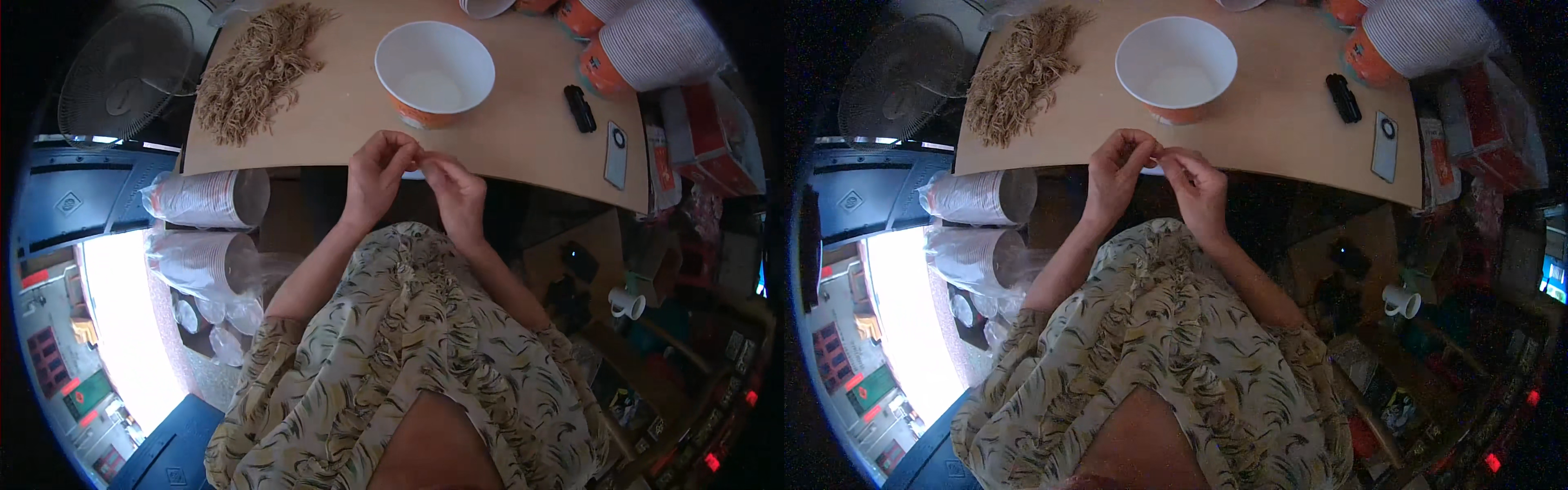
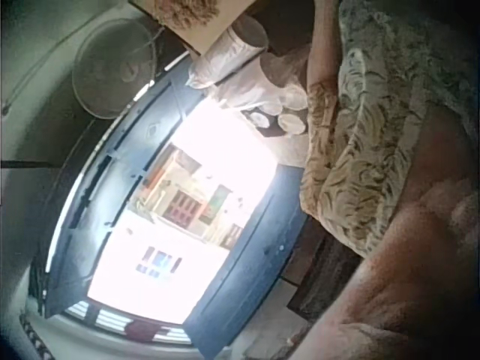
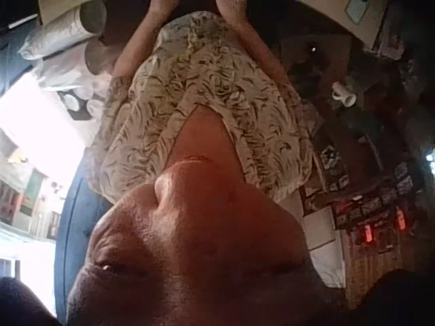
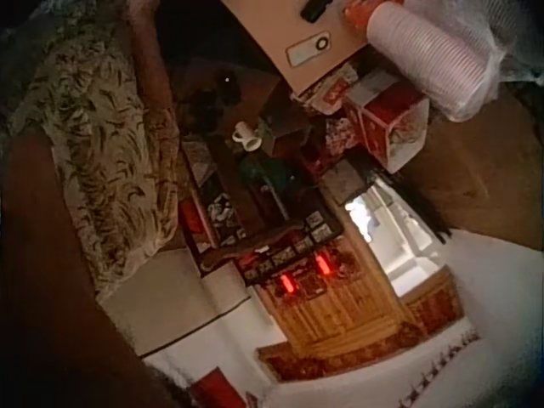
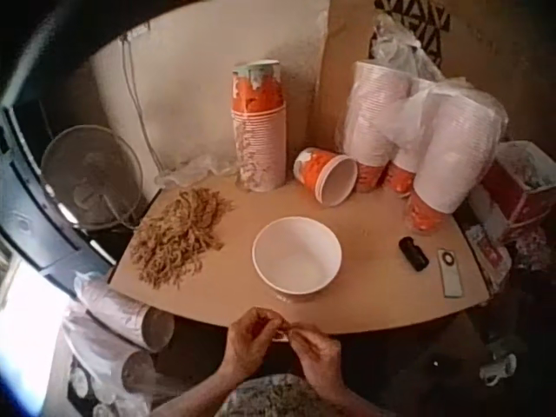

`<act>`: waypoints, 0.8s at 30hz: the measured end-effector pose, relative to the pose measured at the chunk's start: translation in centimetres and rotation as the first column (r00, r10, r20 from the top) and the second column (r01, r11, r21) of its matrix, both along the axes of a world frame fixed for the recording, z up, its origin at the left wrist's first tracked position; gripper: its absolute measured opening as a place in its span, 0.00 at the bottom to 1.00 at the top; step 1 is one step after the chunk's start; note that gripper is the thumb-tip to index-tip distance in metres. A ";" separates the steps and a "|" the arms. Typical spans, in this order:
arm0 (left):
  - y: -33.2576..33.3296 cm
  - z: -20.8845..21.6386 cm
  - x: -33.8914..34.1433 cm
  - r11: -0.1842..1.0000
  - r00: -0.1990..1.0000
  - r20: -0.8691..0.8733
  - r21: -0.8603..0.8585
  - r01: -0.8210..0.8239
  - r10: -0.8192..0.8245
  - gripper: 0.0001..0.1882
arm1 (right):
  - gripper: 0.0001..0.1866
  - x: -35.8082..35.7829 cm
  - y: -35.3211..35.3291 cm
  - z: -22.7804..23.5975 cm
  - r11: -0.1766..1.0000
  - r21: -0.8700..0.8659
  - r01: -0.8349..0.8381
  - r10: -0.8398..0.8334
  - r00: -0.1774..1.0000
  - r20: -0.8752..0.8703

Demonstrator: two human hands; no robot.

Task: Attaching thin strings to the sides of small paper buckets.

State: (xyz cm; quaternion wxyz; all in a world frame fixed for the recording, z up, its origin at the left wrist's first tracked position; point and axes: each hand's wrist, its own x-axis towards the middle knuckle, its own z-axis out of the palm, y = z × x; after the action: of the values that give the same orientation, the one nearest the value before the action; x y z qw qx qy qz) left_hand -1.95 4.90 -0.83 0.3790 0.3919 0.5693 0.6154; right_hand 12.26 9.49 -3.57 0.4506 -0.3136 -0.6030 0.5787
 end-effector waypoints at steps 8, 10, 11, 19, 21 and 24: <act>-1.0 -0.6 3.6 0.997 0.985 0.161 -0.035 -0.065 0.070 0.10 | 0.10 1.4 -0.5 0.4 0.963 -0.263 0.060 -0.092 0.990 -0.111; -1.2 -1.3 4.4 0.999 0.995 0.086 -0.001 -0.043 0.043 0.12 | 0.11 1.8 -0.7 0.6 0.959 -0.276 0.063 -0.102 0.986 -0.129; -1.3 -1.5 4.6 0.999 0.995 0.087 -0.006 -0.040 0.040 0.12 | 0.10 2.1 -0.6 1.0 0.959 -0.280 0.041 -0.082 0.987 -0.137; -1.7 -1.3 5.0 0.992 0.976 0.198 -0.076 0.105 -0.089 0.20 | 0.09 4.3 -0.4 0.6 0.928 -0.372 -0.014 -0.086 0.964 -0.252; -1.8 -1.5 4.4 0.987 0.981 0.131 -0.060 0.151 -0.143 0.21 | 0.08 4.9 -0.3 0.4 0.955 -0.292 0.047 -0.089 0.988 -0.129; -1.5 0.0 3.4 0.964 0.968 -0.023 -0.104 0.246 -0.250 0.21 | 0.07 5.9 -0.1 1.2 0.974 -0.216 0.064 -0.082 0.994 -0.076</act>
State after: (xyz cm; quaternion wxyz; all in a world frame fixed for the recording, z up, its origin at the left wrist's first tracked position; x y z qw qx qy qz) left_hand 1.50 3.45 -0.82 0.4619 0.4515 0.5528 0.5266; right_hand 18.19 9.40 -2.39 0.4605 -0.3575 -0.5057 0.6360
